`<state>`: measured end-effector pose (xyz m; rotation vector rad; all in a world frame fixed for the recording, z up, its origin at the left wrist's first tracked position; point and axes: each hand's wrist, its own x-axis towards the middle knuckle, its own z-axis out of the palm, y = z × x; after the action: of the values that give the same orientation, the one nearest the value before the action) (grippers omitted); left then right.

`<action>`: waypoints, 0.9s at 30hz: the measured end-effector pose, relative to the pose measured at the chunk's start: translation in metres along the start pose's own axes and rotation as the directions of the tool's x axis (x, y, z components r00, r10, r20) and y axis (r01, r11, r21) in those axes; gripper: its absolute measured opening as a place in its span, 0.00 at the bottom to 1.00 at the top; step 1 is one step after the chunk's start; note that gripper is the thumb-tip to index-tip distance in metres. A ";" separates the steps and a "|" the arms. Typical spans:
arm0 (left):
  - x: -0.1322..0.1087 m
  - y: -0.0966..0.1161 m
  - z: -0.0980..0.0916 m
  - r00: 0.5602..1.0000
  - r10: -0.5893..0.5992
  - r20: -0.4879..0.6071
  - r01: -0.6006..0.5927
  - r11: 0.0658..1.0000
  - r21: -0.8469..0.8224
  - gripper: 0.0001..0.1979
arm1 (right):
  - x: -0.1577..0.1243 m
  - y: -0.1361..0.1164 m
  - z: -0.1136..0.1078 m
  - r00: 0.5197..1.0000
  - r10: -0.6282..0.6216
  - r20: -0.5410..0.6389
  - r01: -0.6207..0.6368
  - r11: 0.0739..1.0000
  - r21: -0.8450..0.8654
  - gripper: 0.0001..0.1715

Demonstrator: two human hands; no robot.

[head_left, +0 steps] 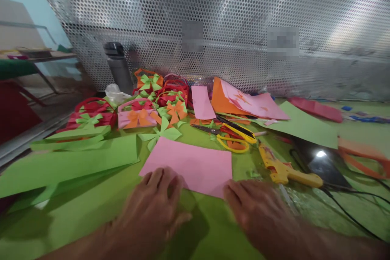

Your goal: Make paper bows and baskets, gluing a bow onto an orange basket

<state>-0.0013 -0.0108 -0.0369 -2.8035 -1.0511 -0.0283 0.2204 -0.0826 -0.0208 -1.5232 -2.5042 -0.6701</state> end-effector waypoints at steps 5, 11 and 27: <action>0.006 -0.002 -0.009 0.995 0.079 0.053 -0.076 0.996 -0.052 0.24 | 0.027 0.057 0.003 0.894 0.406 0.189 -0.445 0.853 0.271 0.10; 0.019 -0.006 -0.017 0.962 0.198 0.190 -0.190 0.980 -0.059 0.27 | 0.039 0.081 0.018 0.793 0.457 0.402 -0.605 0.666 0.437 0.12; 0.013 -0.003 -0.015 0.981 0.174 0.086 -0.167 0.982 -0.084 0.23 | 0.045 0.075 0.027 0.810 0.452 0.374 -0.584 0.563 0.585 0.12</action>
<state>0.0069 -0.0022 -0.0207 -2.9804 -0.8405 0.0842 0.2671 -0.0048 -0.0068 -1.8821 -1.8369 0.4721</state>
